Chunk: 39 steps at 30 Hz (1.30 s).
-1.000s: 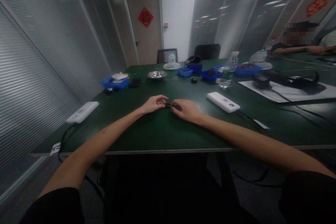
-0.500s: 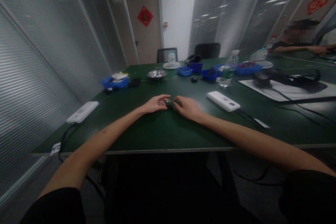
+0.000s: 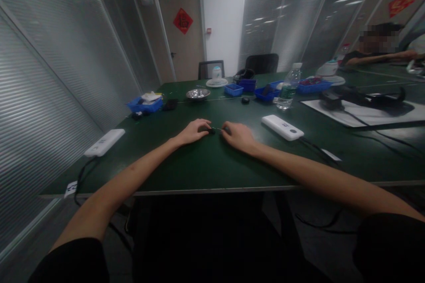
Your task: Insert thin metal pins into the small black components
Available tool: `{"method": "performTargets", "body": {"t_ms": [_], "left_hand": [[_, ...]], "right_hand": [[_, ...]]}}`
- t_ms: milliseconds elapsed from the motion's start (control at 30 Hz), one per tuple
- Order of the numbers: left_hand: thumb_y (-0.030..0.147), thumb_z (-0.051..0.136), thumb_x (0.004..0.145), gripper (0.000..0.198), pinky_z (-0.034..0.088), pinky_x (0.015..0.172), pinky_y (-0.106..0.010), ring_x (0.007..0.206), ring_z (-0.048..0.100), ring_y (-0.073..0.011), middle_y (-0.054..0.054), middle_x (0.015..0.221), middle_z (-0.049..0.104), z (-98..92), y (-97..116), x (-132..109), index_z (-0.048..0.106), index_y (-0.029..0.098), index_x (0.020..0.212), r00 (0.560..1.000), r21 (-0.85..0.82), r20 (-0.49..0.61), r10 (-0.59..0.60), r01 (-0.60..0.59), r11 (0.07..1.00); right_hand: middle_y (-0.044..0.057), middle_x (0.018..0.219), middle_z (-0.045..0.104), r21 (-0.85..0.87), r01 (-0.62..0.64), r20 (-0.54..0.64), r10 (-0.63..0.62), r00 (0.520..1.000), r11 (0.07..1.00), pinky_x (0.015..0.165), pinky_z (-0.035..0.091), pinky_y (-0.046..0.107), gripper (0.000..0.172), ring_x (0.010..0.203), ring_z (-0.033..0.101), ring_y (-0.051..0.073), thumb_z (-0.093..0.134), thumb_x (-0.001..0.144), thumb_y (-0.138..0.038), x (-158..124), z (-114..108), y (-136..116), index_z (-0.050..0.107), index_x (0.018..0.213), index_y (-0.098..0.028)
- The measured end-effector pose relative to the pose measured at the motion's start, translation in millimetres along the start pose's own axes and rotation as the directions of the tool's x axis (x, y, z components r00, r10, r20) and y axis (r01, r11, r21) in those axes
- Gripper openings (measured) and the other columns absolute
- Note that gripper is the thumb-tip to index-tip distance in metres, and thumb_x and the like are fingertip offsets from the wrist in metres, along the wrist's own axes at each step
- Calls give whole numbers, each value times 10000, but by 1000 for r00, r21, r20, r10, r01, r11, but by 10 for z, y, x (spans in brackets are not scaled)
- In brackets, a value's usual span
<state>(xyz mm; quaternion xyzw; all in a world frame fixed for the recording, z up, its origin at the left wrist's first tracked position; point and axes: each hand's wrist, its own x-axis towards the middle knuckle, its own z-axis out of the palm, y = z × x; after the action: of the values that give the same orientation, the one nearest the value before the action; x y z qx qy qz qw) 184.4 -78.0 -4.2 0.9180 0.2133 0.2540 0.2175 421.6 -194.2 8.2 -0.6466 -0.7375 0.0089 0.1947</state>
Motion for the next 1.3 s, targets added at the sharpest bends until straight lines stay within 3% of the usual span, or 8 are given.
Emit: {"method": "performTargets", "body": {"t_ms": [100, 333, 600, 800, 933, 1033, 1200, 1300], "left_hand": [[243, 624, 975, 243, 453, 1082, -452, 1279, 581, -267, -109, 1364, 655, 55, 32, 27, 701, 201, 1202, 998, 8, 37, 57, -57, 998], [295, 590, 1009, 256, 449, 1055, -454, 1120, 652, -262, -86, 1191, 719, 3, -68, 35, 698, 220, 1228, 997, 139, 61, 57, -65, 988], [221, 644, 921, 298, 517, 972, -397, 1064, 670, -255, -94, 1205, 724, -413, -594, -110, 738, 191, 1202, 983, 213, -104, -151, 170, 962], [158, 639, 862, 352, 505, 1007, -373, 1053, 669, -261, -90, 1208, 725, -927, -1071, -446, 784, 200, 1181, 872, 373, -304, -385, 480, 794], [155, 629, 863, 349, 486, 1043, -366, 1085, 668, -277, -94, 1221, 725, -1167, -1296, -699, 809, 207, 1157, 800, 441, -412, -436, 594, 673], [131, 599, 862, 371, 478, 1057, -379, 1110, 665, -294, -111, 1252, 721, -1278, -1427, -860, 810, 183, 1163, 740, 450, -493, -458, 668, 593], [82, 607, 799, 447, 479, 1063, -400, 1098, 675, -315, -142, 1147, 759, -1391, -1524, -1029, 793, 138, 1202, 563, 346, -611, -556, 822, 452], [107, 616, 793, 431, 478, 1069, -399, 1100, 676, -328, -164, 1131, 761, -1401, -1502, -1040, 793, 103, 1187, 564, 349, -610, -556, 821, 451]], "right_hand": [[77, 1137, 754, -10, -12, -8, 12, 1000, 1000, 724, 441, 319, 269, 952, 684, 259, 527, 1025, -429, 7, 2, -5, 665, 1184, -260], [76, 1143, 751, -16, -3, -14, 3, 1000, 1000, 723, 437, 320, 288, 944, 682, 259, 523, 1026, -441, 9, 25, 17, 663, 1205, -265], [85, 1129, 750, 44, 12, 28, -13, 1000, 999, 685, 440, 307, 307, 879, 674, 234, 517, 1033, -454, -15, -47, -1, 662, 1206, -247], [76, 1107, 751, 22, 36, 8, -36, 999, 999, 680, 431, 307, 298, 873, 671, 234, 521, 1031, -454, -8, -18, 20, 662, 1199, -253], [79, 1096, 751, 16, 43, 21, -43, 999, 999, 677, 431, 308, 298, 876, 671, 237, 522, 1030, -446, -1, -15, 21, 662, 1205, -250], [76, 1083, 751, 14, 43, 25, -43, 999, 999, 668, 425, 302, 296, 860, 669, 230, 524, 1029, -451, -2, -23, 19, 661, 1197, -249], [78, 1094, 751, 16, 48, 23, -48, 999, 999, 670, 426, 303, 285, 871, 673, 229, 527, 1028, -445, -7, -23, 19, 663, 1184, -248], [75, 1099, 754, -3, 42, 19, -42, 999, 999, 688, 436, 308, 281, 897, 677, 238, 531, 1024, -435, -3, -11, 24, 665, 1188, -250]]}}
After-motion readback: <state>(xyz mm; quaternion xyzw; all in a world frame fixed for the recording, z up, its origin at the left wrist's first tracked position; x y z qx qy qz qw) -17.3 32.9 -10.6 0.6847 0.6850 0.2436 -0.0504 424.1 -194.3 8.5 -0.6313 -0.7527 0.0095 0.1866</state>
